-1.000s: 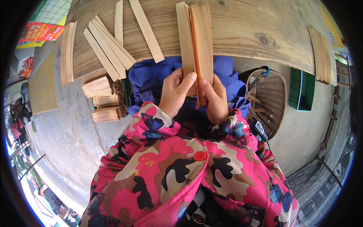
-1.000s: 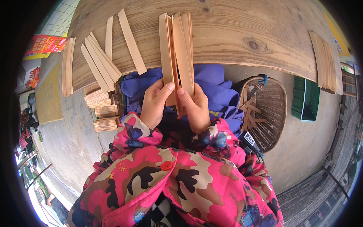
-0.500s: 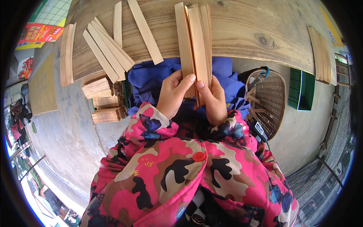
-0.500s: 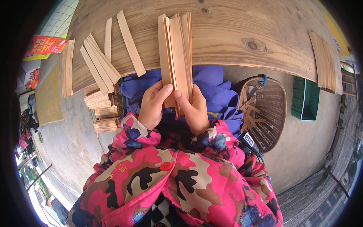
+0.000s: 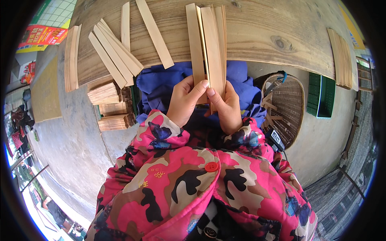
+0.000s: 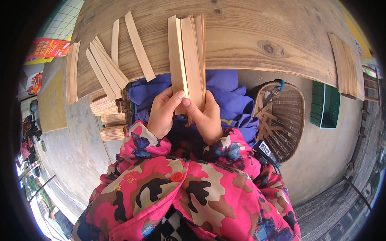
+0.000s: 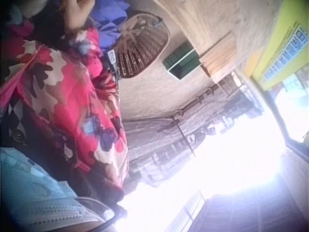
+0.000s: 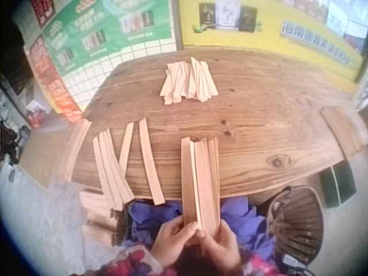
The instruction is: The person repeatedly picks up thin bamboo strips from a wooden table, fans them out, and places them into a woven basket. The person occasionally gathers more strips from the table and continues the sorting process.
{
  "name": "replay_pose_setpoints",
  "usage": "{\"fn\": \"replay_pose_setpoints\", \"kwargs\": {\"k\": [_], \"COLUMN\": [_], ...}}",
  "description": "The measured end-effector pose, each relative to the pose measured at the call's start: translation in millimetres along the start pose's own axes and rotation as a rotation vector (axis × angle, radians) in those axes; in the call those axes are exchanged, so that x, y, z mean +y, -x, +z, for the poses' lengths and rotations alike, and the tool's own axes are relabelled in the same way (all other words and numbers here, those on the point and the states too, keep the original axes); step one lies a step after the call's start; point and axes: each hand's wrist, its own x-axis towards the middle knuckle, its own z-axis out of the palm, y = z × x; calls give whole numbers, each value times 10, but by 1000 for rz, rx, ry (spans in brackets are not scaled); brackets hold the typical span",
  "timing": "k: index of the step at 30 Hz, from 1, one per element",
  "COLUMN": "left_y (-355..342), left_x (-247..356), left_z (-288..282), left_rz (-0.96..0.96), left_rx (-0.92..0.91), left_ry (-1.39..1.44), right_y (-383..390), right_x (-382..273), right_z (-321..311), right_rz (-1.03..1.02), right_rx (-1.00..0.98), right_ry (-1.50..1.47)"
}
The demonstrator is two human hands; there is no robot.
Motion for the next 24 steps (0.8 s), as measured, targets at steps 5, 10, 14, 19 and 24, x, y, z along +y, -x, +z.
{"fn": "replay_pose_setpoints", "kwargs": {"k": [5,10,14,19,24], "left_y": [6,0,5,11,0], "left_x": [-2,12,11,15,12], "left_z": [10,-7,18,23,-7], "left_rz": [-11,2,-2,3,-2], "left_rx": [2,-9,15,28,9], "left_ry": [47,-7,46,-9,-24], "right_y": [3,8,4,14,10], "right_x": [-19,-2,18,27,49], "right_z": [3,-7,-8,-7,-15], "right_rz": [38,-7,5,-35,-31], "right_rx": [25,-21,-5,4,-21], "right_ry": [-148,-18,-66,6,4]}}
